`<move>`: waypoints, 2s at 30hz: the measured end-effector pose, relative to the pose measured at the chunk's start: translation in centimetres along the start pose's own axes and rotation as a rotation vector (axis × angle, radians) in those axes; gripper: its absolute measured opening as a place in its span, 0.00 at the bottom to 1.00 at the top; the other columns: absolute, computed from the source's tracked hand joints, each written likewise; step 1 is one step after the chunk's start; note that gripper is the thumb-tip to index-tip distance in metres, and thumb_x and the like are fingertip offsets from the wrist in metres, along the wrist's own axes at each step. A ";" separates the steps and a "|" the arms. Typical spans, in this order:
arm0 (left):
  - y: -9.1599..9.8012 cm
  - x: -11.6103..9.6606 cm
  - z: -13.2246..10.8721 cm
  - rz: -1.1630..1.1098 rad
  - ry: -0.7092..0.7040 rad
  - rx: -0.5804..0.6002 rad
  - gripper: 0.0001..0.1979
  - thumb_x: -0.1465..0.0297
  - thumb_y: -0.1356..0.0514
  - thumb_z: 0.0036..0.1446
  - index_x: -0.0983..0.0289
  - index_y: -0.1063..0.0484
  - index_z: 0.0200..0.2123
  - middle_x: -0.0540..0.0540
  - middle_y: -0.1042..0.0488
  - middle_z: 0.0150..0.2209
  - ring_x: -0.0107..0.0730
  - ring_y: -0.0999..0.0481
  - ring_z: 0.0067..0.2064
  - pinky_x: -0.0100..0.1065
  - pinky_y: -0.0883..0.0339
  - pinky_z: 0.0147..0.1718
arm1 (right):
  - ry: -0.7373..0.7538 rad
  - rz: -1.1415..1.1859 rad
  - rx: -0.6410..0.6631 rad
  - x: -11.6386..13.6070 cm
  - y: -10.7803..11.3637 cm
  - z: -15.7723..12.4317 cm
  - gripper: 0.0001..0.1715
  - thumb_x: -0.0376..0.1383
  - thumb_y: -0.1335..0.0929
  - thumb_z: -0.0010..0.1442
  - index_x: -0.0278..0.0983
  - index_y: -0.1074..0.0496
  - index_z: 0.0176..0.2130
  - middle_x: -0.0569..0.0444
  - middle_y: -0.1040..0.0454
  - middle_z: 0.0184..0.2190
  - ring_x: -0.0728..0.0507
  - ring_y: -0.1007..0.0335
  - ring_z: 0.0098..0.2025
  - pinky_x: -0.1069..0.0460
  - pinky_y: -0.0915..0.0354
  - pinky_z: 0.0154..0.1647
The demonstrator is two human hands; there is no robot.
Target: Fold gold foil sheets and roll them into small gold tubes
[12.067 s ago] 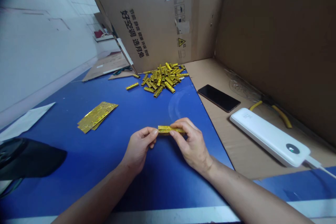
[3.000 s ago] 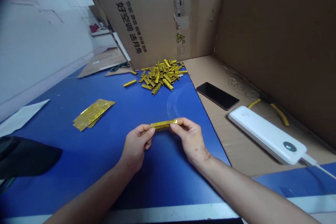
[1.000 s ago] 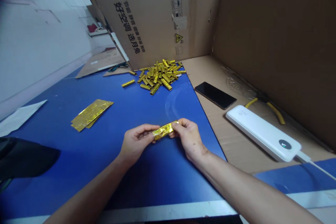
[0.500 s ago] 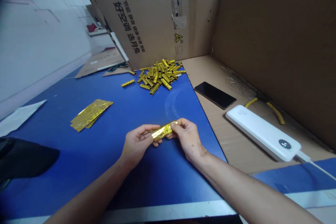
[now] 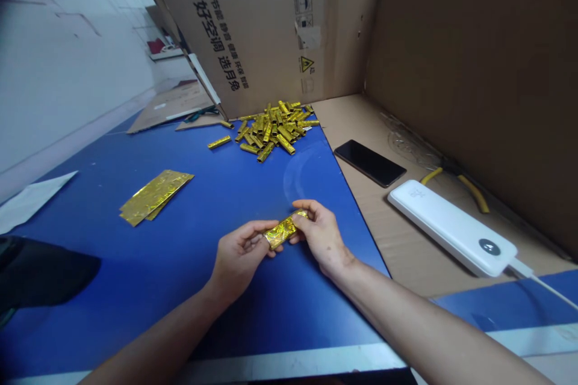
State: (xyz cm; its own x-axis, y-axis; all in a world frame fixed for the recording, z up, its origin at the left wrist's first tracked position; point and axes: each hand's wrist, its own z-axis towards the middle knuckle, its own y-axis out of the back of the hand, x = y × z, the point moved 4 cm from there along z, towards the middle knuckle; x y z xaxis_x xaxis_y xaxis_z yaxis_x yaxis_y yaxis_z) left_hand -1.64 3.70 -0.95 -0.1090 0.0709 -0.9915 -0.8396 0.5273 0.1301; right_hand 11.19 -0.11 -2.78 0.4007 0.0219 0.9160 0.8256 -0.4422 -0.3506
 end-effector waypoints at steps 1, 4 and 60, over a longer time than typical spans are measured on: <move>0.0 0.0 0.0 0.002 -0.002 -0.002 0.11 0.74 0.45 0.47 0.68 0.28 0.35 0.52 0.26 0.23 0.25 0.28 0.24 0.24 0.34 0.23 | -0.006 -0.010 0.014 0.0 0.0 0.0 0.16 0.34 0.32 0.43 0.34 0.36 0.35 0.59 0.31 0.22 0.50 0.34 0.20 0.55 0.36 0.19; 0.0 -0.1 0.0 -0.012 0.004 -0.012 0.11 0.74 0.45 0.46 0.68 0.28 0.34 0.52 0.26 0.22 0.25 0.28 0.23 0.24 0.34 0.23 | 0.018 -0.045 0.034 -0.1 0.1 0.1 0.11 0.33 0.34 0.45 0.35 0.36 0.33 0.60 0.32 0.19 0.51 0.37 0.16 0.55 0.39 0.18; -0.2 -0.3 0.1 -0.197 0.192 0.037 0.09 0.72 0.42 0.44 0.70 0.29 0.30 0.52 0.27 0.22 0.25 0.28 0.24 0.26 0.32 0.24 | 0.985 -1.159 0.243 2.8 -1.5 -3.4 0.11 0.31 0.38 0.56 0.38 0.30 0.38 0.44 0.37 0.49 0.40 0.40 0.49 0.41 0.40 0.47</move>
State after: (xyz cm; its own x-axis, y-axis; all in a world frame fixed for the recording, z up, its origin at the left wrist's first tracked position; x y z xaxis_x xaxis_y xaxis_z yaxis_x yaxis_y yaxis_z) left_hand -1.44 3.65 -0.65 -0.0470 -0.1959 -0.9795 -0.8348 0.5462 -0.0692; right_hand 9.69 -2.46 0.98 -0.8182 -0.3859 0.4262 0.5700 -0.4470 0.6894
